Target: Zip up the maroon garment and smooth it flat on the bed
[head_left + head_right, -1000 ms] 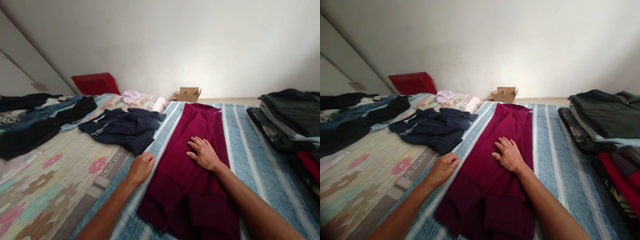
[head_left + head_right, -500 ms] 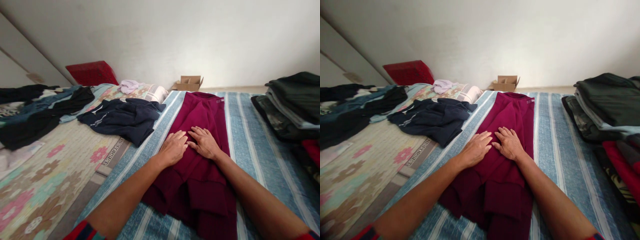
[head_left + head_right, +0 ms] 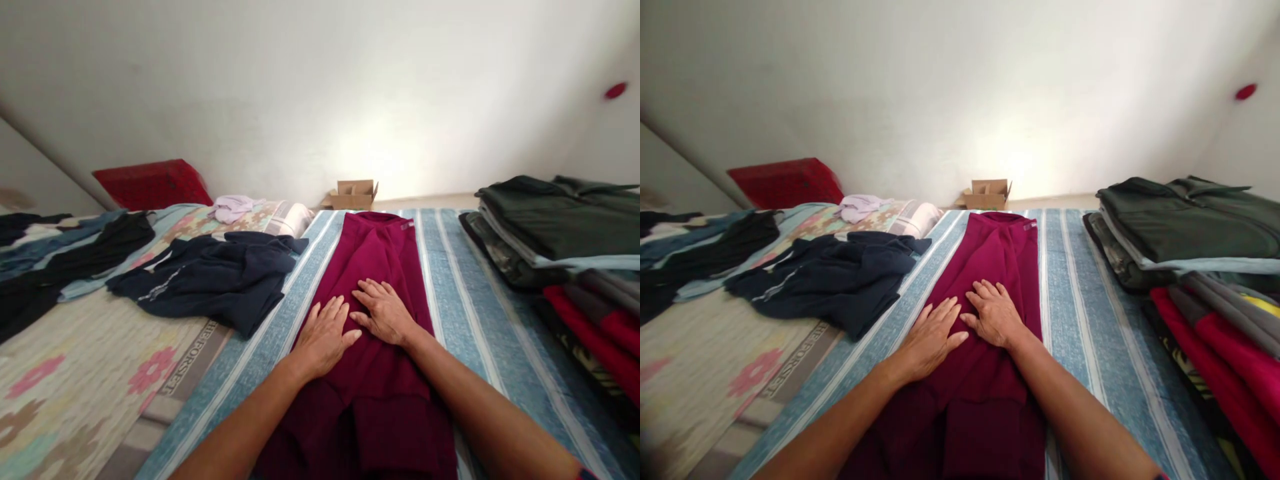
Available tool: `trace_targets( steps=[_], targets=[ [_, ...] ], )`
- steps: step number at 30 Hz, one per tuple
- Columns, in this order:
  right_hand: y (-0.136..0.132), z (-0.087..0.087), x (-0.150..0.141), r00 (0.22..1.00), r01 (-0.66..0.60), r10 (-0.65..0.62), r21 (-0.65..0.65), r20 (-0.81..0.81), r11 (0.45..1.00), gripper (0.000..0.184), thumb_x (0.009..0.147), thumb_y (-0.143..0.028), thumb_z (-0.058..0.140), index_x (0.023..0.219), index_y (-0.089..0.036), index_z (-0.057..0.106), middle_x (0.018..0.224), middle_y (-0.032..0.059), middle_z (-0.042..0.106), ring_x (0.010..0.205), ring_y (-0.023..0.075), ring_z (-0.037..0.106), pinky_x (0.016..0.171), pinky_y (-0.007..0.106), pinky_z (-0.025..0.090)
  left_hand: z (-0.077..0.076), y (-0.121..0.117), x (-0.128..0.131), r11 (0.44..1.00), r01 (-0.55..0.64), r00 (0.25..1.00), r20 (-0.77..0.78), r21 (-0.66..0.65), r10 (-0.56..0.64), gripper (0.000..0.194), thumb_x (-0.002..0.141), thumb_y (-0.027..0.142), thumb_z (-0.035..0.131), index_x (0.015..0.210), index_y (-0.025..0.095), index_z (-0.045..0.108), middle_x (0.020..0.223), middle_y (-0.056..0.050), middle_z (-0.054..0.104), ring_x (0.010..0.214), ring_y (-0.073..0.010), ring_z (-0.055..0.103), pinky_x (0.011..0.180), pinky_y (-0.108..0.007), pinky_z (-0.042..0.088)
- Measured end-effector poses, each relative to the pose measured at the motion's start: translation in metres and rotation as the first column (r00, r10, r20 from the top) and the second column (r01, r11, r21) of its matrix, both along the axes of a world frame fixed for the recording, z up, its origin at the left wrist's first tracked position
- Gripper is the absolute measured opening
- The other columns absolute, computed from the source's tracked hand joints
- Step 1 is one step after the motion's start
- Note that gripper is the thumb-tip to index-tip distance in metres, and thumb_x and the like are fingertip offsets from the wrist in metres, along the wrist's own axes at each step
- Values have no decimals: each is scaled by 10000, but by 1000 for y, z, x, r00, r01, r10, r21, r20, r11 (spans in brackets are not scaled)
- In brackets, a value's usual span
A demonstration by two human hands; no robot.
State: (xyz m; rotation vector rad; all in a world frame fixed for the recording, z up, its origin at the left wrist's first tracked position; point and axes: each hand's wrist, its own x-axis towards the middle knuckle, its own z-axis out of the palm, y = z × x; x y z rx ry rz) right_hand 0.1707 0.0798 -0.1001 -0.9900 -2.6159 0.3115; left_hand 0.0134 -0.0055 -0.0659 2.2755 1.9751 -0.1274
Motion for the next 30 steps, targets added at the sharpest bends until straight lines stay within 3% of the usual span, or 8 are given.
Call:
trace_targets(
  steps=[5, 10, 19, 25, 30],
  targets=[
    [0, 3, -3, 999, 2, -3, -11, -48, 1000, 545, 897, -519, 382, 1330, -198, 463, 1434, 94, 382, 1339, 260, 278, 1087, 458, 194, 5, 0, 2, 1000, 18, 999, -28, 13, -18, 593, 909, 481, 323, 1390, 136, 357, 1483, -122, 277, 1382, -239, 199, 1119, -451, 159],
    [0, 2, -4, 997, 1, -3, -23, -76, 1000, 523, 891, -499, 410, 1320, -207, 473, 1434, 87, 384, 1340, 259, 276, 1089, 463, 186, 3, 0, 4, 999, -12, 999, -34, -53, 11, 659, 897, 487, 337, 1420, 89, 286, 1497, -135, 209, 1389, -240, 166, 1123, -460, 157],
    [0, 3, -7, 992, -1, -5, -50, -128, 999, 502, 890, -479, 421, 1310, -209, 479, 1430, 95, 388, 1342, 264, 273, 1091, 474, 175, 9, 2, 4, 997, -34, 999, 10, -69, 35, 660, 877, 455, 374, 1416, 82, 297, 1490, -139, 219, 1385, -254, 175, 1115, -478, 172],
    [1, 4, -7, 990, -8, 0, -55, -140, 998, 512, 885, -496, 421, 1306, -211, 482, 1428, 97, 390, 1337, 268, 280, 1088, 478, 180, 7, -2, -7, 999, -32, 995, 94, 33, 29, 626, 873, 460, 377, 1397, 118, 351, 1468, -135, 299, 1363, -262, 246, 1101, -477, 221],
    [1, 5, -6, 990, -7, -2, -66, -140, 998, 522, 885, -515, 410, 1306, -216, 484, 1430, 96, 387, 1340, 269, 275, 1089, 477, 176, 1, -16, -37, 980, -127, 976, 195, 156, 96, 590, 853, 473, 398, 1334, 135, 451, 1435, -118, 379, 1327, -261, 330, 1094, -440, 269]
  ],
)
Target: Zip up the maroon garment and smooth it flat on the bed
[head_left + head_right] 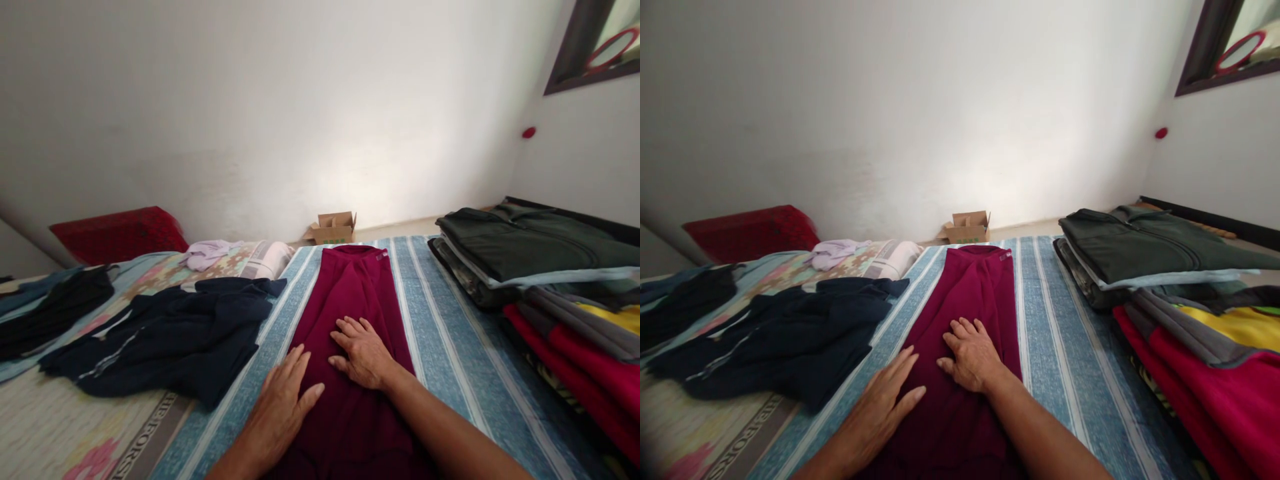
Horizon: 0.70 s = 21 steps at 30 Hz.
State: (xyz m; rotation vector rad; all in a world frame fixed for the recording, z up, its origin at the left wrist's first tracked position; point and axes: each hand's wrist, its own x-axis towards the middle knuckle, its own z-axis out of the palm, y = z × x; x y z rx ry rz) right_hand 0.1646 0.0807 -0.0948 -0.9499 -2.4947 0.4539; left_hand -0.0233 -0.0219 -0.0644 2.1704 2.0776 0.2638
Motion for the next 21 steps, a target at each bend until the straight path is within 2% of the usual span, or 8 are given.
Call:
trace_targets(
  steps=[4, 7, 10, 13, 15, 18, 21],
  targets=[
    [-1, -1, 0, 1000, -4, 4, -12, 14, 1000, 527, 885, -517, 412, 1313, -217, 478, 1440, 97, 372, 1348, 271, 257, 1092, 481, 163, -6, -25, -31, 977, -197, 971, 154, 81, 183, 598, 808, 515, 432, 1253, 128, 528, 1345, -126, 498, 1249, -283, 446, 1063, -425, 334],
    [-1, -2, 0, 999, -7, 8, -24, 33, 1000, 537, 884, -525, 410, 1317, -216, 475, 1447, 93, 361, 1352, 269, 248, 1094, 477, 158, -8, -48, -49, 940, -342, 896, 301, 1, 326, 619, 759, 553, 481, 1204, 130, 555, 1250, -133, 579, 1152, -296, 538, 982, -411, 429],
    [2, 2, 2, 998, -5, 8, -50, 65, 999, 555, 879, -534, 414, 1321, -204, 474, 1448, 103, 356, 1350, 273, 252, 1093, 476, 166, -7, -68, -60, 889, -438, 768, 460, -131, 446, 682, 671, 570, 577, 1187, 125, 551, 1151, -140, 633, 1039, -296, 605, 862, -379, 506],
    [-3, 15, 8, 995, -14, 23, -88, 97, 996, 602, 871, -566, 404, 1329, -178, 466, 1437, 144, 359, 1334, 283, 286, 1081, 492, 194, -3, -82, -64, 834, -455, 617, 565, -311, 547, 776, 610, 585, 629, 1218, 118, 510, 1109, -142, 640, 958, -291, 633, 685, -334, 547],
    [-17, 27, 17, 992, -32, 44, -104, 115, 994, 635, 868, -588, 390, 1339, -166, 453, 1413, 168, 387, 1315, 286, 324, 1075, 504, 203, 2, -89, -62, 802, -422, 542, 592, -421, 596, 829, 595, 596, 644, 1249, 118, 469, 1055, -129, 653, 906, -281, 643, 577, -293, 529],
    [-58, 43, 36, 985, -92, 106, -109, 136, 990, 677, 857, -610, 395, 1359, -156, 428, 1401, 180, 400, 1308, 287, 339, 1079, 493, 212, 12, -96, -54, 805, -323, 514, 622, -497, 590, 819, 609, 587, 658, 1251, 122, 452, 920, -84, 676, 845, -250, 643, 520, -247, 482],
    [-112, 42, 55, 966, -208, 220, -99, 136, 973, 728, 808, -648, 458, 1393, -224, 373, 1451, 144, 337, 1341, 290, 282, 1089, 490, 206, 21, -99, -42, 801, -291, 527, 612, -522, 590, 747, 601, 581, 670, 1171, 123, 514, 782, -42, 675, 731, -217, 636, 463, -219, 416]
  ],
)
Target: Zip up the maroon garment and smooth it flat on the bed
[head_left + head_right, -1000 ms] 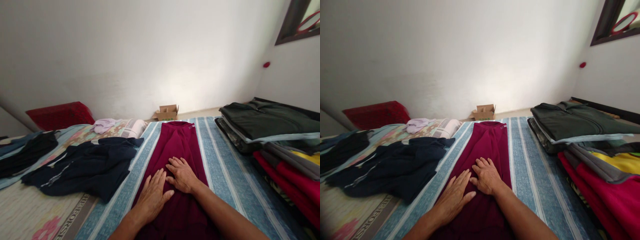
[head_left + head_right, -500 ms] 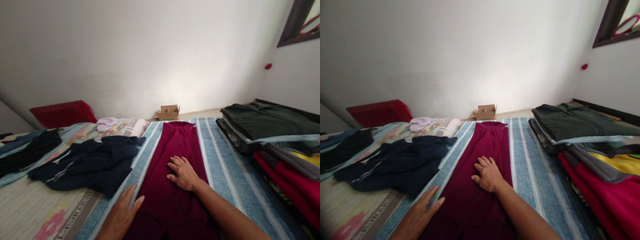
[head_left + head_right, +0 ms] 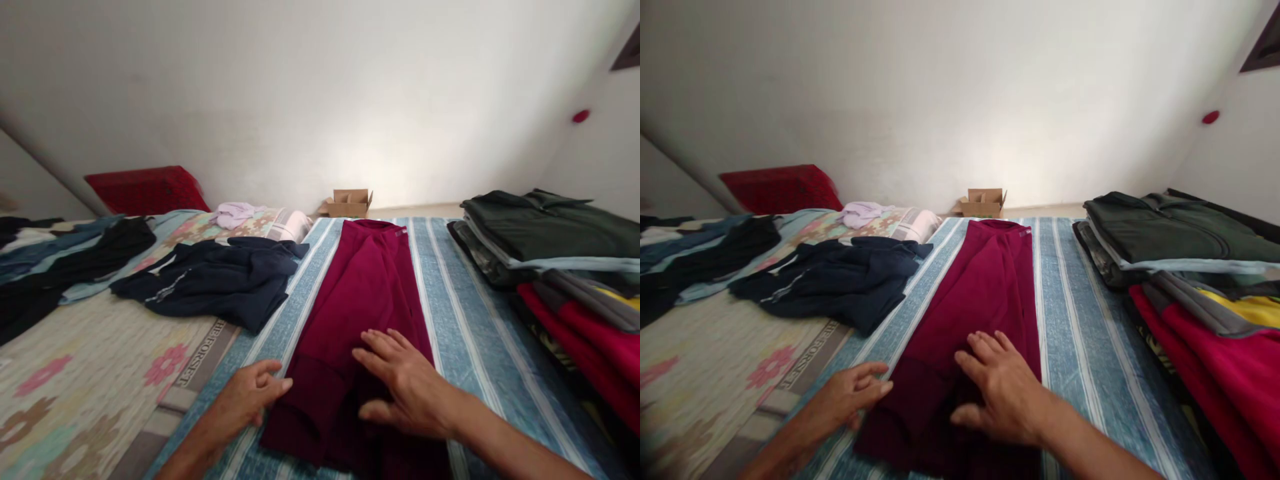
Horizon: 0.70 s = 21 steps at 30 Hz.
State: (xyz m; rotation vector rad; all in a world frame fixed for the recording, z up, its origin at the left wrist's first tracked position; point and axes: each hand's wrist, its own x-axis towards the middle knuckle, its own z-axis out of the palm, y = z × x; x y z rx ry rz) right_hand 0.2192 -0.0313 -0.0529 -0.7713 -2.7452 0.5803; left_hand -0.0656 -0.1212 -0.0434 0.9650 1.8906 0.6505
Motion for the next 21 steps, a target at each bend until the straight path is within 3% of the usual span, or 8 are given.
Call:
trace_targets(
  steps=[2, 4, 8, 10, 13, 17, 21],
  targets=[
    [-32, -13, 8, 995, -100, 99, 59, 12, 993, 797, 767, -661, 513, 1425, -268, 294, 1469, 128, 306, 1346, 310, 262, 1076, 514, 233, 5, 0, 9, 1000, 14, 1000, 27, -10, -14, 663, 614, 577, 659, 1096, 132, 559, 755, -30, 677, 668, -197, 627, 451, -215, 385],
    [-57, -30, 10, 993, -120, 117, 197, 31, 973, 791, 779, -649, 509, 1430, -265, 275, 1450, 142, 335, 1331, 336, 284, 1039, 549, 284, 10, 0, 17, 998, 55, 991, 122, -21, -52, 561, 629, 572, 644, 993, 147, 600, 788, -33, 690, 685, -199, 636, 494, -226, 410],
    [-81, -55, 2, 999, 50, -49, 483, -14, 874, 640, 855, -532, 481, 1400, -230, 341, 1380, 160, 436, 1258, 359, 398, 935, 560, 407, 16, 1, 27, 997, 71, 968, 243, -5, -68, 440, 591, 560, 667, 798, 174, 618, 814, -28, 701, 817, -241, 651, 665, -276, 485],
    [-86, -56, -2, 991, 128, -122, 557, -47, 821, 524, 887, -430, 468, 1369, -239, 393, 1336, 149, 491, 1217, 354, 451, 899, 558, 441, 17, 0, 29, 998, 49, 974, 222, 34, -55, 422, 597, 548, 675, 789, 177, 612, 798, -21, 698, 825, -244, 649, 688, -289, 494],
    [-89, -49, -4, 991, 124, -131, 602, -33, 789, 478, 896, -390, 456, 1352, -254, 418, 1311, 152, 515, 1185, 353, 487, 874, 546, 469, 16, -2, 32, 996, 35, 974, 222, 77, -51, 421, 647, 529, 659, 849, 163, 610, 802, -30, 697, 813, -237, 649, 694, -301, 502],
    [-95, -41, -5, 991, 113, -132, 641, -19, 760, 473, 892, -382, 452, 1355, -297, 408, 1315, 155, 510, 1166, 385, 495, 815, 567, 493, 12, -7, 35, 993, 21, 925, 374, 119, -64, 408, 730, 462, 629, 985, 146, 590, 928, -62, 702, 850, -228, 655, 781, -335, 502],
    [-98, -42, -9, 985, 153, -167, 673, -44, 723, 412, 888, -333, 426, 1292, -274, 489, 1256, 153, 562, 1096, 395, 549, 760, 554, 522, 7, -10, 36, 989, -15, 874, 482, 146, -58, 451, 724, 390, 667, 1087, 140, 570, 1030, -83, 691, 946, -242, 646, 877, -370, 484]
  ],
)
